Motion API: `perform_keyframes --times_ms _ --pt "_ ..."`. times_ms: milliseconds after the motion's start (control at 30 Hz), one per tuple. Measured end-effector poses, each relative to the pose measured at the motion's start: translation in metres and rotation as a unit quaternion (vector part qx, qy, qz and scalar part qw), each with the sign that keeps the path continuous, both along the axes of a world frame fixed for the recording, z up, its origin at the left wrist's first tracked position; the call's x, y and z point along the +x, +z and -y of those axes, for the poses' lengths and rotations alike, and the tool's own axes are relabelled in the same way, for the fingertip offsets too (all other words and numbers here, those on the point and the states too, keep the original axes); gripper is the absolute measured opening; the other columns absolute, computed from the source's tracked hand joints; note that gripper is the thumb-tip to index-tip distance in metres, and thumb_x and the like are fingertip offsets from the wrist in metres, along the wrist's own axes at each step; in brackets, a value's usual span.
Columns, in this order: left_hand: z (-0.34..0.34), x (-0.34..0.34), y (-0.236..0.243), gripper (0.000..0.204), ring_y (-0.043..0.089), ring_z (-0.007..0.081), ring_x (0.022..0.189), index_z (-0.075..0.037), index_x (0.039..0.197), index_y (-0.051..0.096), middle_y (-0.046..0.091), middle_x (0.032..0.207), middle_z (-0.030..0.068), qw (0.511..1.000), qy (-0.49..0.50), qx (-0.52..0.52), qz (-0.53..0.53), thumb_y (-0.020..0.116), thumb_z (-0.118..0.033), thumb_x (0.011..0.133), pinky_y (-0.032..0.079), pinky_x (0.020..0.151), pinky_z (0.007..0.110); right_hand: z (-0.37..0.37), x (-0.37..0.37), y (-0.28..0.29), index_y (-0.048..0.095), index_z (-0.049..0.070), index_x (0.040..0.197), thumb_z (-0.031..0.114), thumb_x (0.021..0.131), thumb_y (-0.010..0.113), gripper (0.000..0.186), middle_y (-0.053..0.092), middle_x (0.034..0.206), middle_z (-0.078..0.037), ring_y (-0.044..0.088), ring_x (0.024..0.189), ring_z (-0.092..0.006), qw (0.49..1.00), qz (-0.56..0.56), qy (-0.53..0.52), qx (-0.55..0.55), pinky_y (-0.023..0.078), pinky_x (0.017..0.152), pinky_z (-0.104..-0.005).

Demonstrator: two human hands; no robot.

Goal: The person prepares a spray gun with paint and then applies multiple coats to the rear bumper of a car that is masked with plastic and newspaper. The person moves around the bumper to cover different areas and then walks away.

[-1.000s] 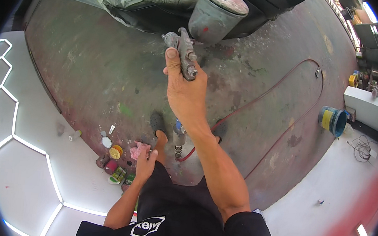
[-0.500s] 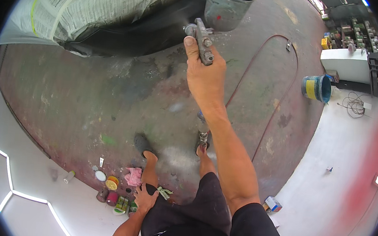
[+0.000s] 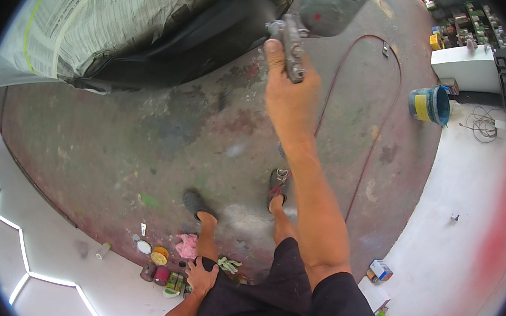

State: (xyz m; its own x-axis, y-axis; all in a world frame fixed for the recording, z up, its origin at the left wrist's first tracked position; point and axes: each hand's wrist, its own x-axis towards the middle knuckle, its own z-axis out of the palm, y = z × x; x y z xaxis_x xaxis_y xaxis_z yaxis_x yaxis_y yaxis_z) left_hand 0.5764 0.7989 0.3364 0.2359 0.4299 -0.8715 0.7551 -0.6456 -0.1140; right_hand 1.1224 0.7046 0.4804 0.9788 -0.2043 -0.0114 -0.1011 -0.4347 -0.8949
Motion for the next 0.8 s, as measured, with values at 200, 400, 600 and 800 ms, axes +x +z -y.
perform_keyframes --times_ms 200,400,600,800 --pt "0.001 0.004 0.003 0.083 0.053 0.0533 0.131 -0.012 0.154 0.052 0.048 0.152 0.0269 1.0 0.004 0.01 0.005 0.074 -0.055 0.087 0.057 0.098 0.063 0.011 -0.016 -0.022 0.075 0.0 0.106 0.05 0.106 0.072 0.05 0.062 0.076 -0.001 0.056 0.072 -0.0113 0.998 -0.036 -0.058 0.019 0.047 0.067 -0.0332" --pt "-0.002 0.007 0.004 0.083 0.052 0.0536 0.132 -0.012 0.155 0.052 0.047 0.154 0.0273 1.0 0.018 0.004 -0.014 0.073 -0.054 0.087 0.056 0.099 0.063 -0.012 -0.111 -0.044 0.073 0.0 0.11 0.038 0.105 0.077 0.039 0.062 0.079 0.004 0.053 0.074 -0.0043 0.973 -0.156 0.087 0.144 0.045 0.066 -0.0249" --pt "0.006 0.002 0.003 0.082 0.052 0.0529 0.132 -0.012 0.154 0.053 0.049 0.151 0.0265 1.0 0.01 0.013 -0.001 0.073 -0.054 0.087 0.055 0.099 0.063 0.006 -0.136 -0.077 0.073 0.001 0.112 0.039 0.105 0.076 0.038 0.061 0.079 0.005 0.054 0.075 -0.0049 0.938 -0.152 0.177 0.256 0.046 0.066 -0.0252" --pt "0.018 -0.001 0.002 0.08 0.052 0.0514 0.132 -0.012 0.153 0.055 0.049 0.151 0.0256 0.999 0.011 0.034 0.032 0.074 -0.053 0.086 0.054 0.1 0.063 0.066 -0.069 -0.121 0.073 0.005 0.107 0.046 0.107 0.071 0.04 0.067 0.079 0.002 0.051 0.059 -0.0042 0.984 -0.042 0.054 0.166 0.038 0.052 -0.0256"
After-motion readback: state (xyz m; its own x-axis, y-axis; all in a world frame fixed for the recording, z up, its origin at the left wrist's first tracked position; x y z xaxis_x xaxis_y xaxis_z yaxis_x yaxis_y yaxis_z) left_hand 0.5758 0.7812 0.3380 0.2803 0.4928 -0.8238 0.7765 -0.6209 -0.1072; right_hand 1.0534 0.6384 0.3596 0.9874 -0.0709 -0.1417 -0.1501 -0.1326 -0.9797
